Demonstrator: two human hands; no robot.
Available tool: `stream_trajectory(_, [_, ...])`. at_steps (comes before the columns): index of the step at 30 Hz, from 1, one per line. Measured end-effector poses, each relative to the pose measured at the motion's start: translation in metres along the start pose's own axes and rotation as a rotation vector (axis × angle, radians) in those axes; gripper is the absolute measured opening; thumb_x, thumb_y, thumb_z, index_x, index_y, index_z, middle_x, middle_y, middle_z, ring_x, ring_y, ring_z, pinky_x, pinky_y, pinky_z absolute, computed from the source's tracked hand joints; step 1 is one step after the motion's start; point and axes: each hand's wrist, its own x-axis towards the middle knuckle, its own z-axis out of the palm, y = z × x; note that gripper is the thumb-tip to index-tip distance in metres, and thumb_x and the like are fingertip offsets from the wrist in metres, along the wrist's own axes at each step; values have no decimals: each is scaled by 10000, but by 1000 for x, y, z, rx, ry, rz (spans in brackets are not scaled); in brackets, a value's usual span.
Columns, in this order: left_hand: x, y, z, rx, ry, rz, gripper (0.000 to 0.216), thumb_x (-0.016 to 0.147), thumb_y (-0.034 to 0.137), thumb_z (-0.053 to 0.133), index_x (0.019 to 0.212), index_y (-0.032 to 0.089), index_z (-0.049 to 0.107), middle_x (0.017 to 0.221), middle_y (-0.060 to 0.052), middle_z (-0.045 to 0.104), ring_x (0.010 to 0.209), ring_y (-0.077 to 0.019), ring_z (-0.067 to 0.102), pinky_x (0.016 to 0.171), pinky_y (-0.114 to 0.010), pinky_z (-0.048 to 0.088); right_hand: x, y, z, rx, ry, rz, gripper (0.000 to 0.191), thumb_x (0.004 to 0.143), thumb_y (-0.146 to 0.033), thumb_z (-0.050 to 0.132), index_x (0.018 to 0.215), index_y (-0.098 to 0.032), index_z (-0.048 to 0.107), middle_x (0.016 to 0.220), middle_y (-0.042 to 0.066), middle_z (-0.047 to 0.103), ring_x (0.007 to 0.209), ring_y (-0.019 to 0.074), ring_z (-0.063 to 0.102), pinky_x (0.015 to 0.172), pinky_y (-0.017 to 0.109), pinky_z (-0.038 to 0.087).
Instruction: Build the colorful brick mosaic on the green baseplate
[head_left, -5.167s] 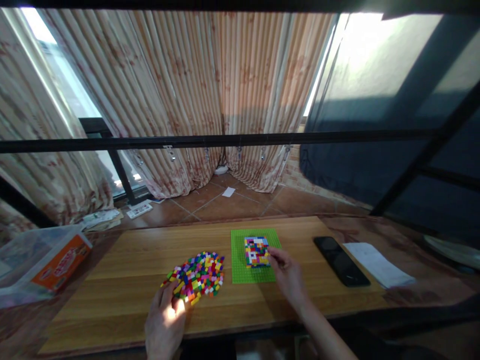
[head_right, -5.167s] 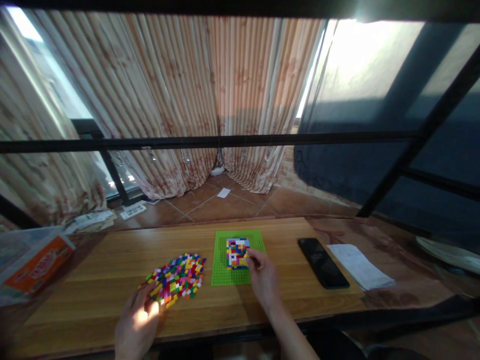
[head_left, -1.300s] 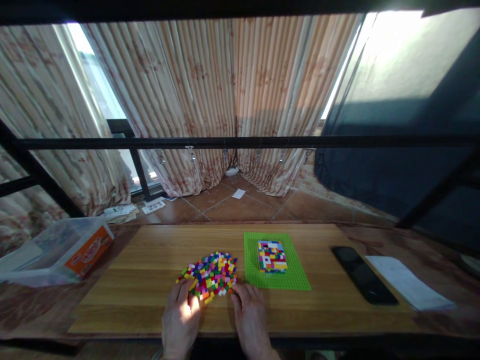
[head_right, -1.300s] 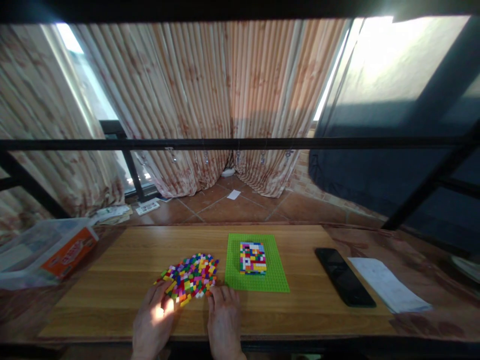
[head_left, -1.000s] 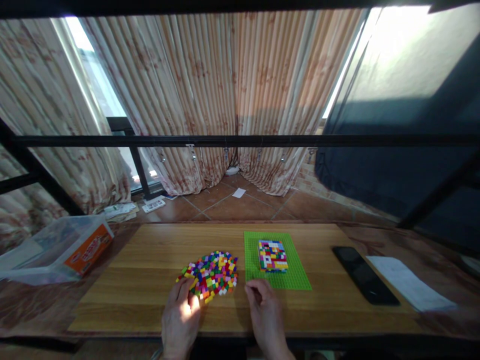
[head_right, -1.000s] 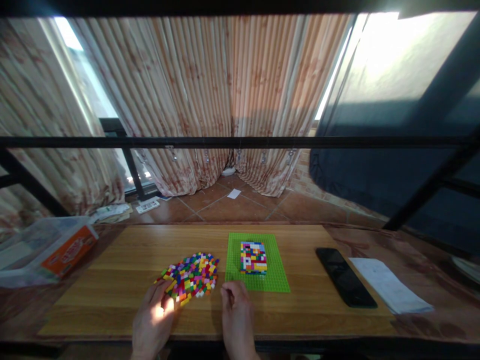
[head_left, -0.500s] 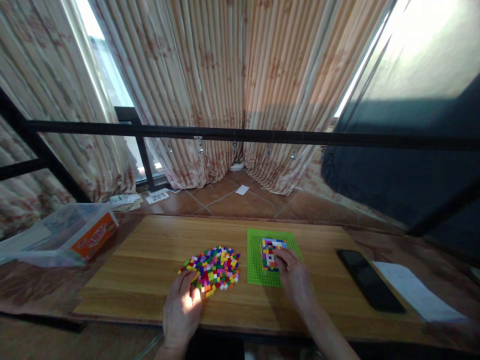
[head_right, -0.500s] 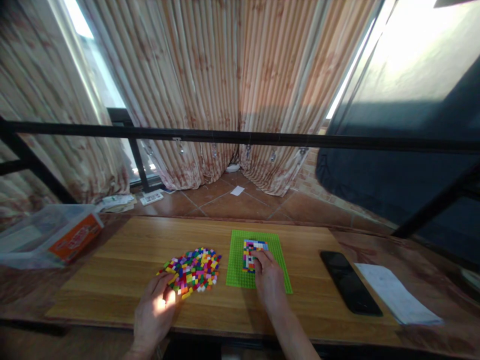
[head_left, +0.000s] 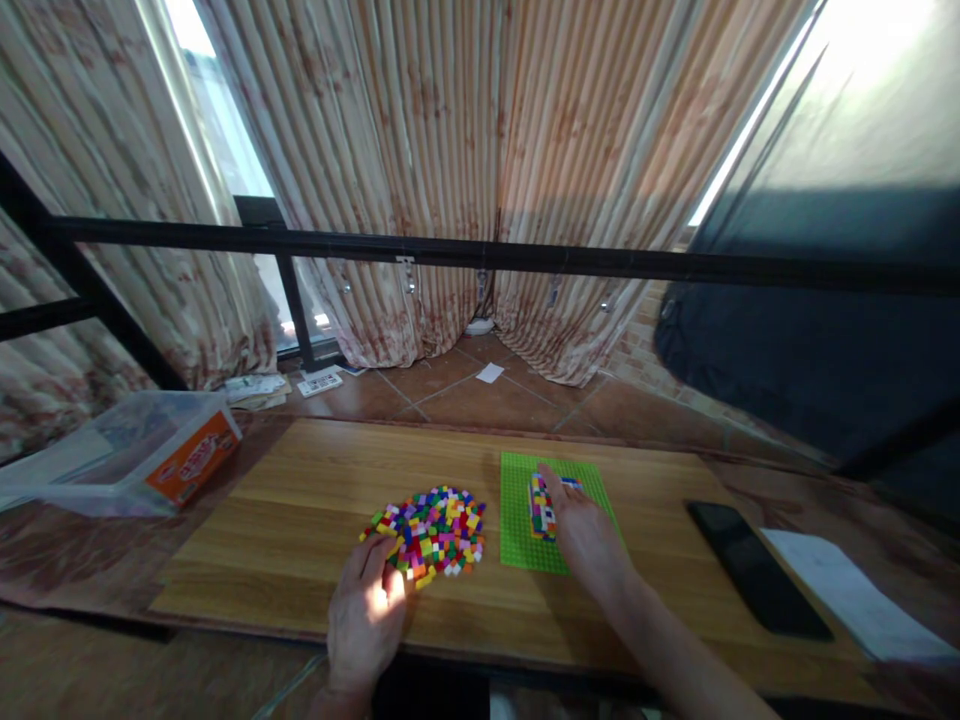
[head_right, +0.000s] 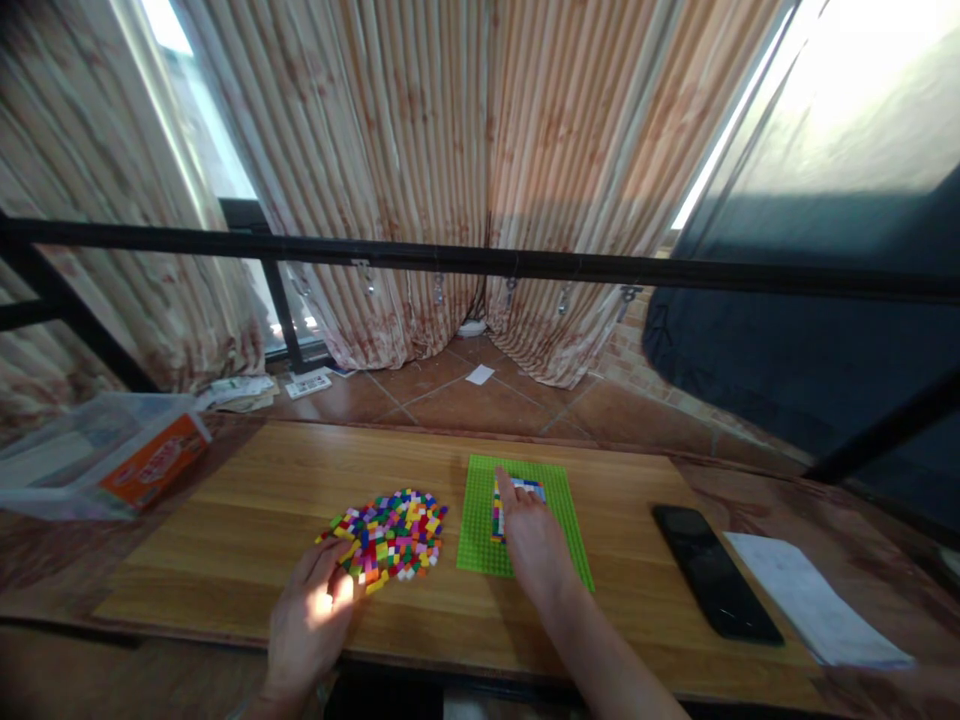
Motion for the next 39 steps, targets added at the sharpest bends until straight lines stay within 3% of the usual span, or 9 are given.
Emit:
stream_trajectory(4, [-1,0,0,-6,14,2,299,807,126,453,1036,202,629,1082,-64,658,1005,-205,634,890,-288,506,-2,-6,-5,-84,-12,1,701,756,52,338,1410,-193,405,900,90,705,815,244,634,705,325,454])
stream_trajectory(10, [-1,-1,1,-11,16,12,310,791,113,471,1041,197,634,1070,-63,662,987,-208,640,883,-294,511,-24,2,7,-83,126,-9,602,881,-75,373,1468,-187,299,965,88,714,864,243,615,824,371,406])
stream_trajectory(16, [-1,-2,2,-3,47,43,304,790,100,473,1032,186,635,1056,-66,662,977,-205,640,881,-293,515,-40,-3,15,-93,291,-43,665,865,-54,423,1493,-132,221,1032,101,707,940,232,608,916,380,362])
stream_trajectory(21, [0,-1,1,-12,39,51,311,788,98,478,1043,192,631,1052,-67,662,981,-205,640,899,-293,510,-44,-8,15,-115,283,-62,711,858,-2,377,1514,-126,132,1049,107,707,982,243,600,966,404,327])
stream_trajectory(26, [0,0,0,-10,14,25,311,796,98,478,1049,195,630,1065,-66,661,990,-204,640,900,-295,513,-47,-5,18,-104,237,-104,663,866,-8,352,1500,-127,199,1053,122,696,939,241,606,939,399,350])
stream_trajectory(30, [0,3,-1,-19,24,10,318,784,87,480,1035,193,643,1059,-70,663,990,-210,639,895,-306,519,-47,0,22,-63,222,-45,598,884,-68,371,1471,-131,275,1024,122,695,948,266,598,885,410,396])
stream_trajectory(39, [-1,4,0,-62,4,-2,309,768,70,499,1014,191,640,1062,-72,670,1026,-224,622,922,-343,513,-49,1,29,269,361,109,425,933,-259,391,1343,-161,442,1174,145,635,1045,280,574,832,425,455])
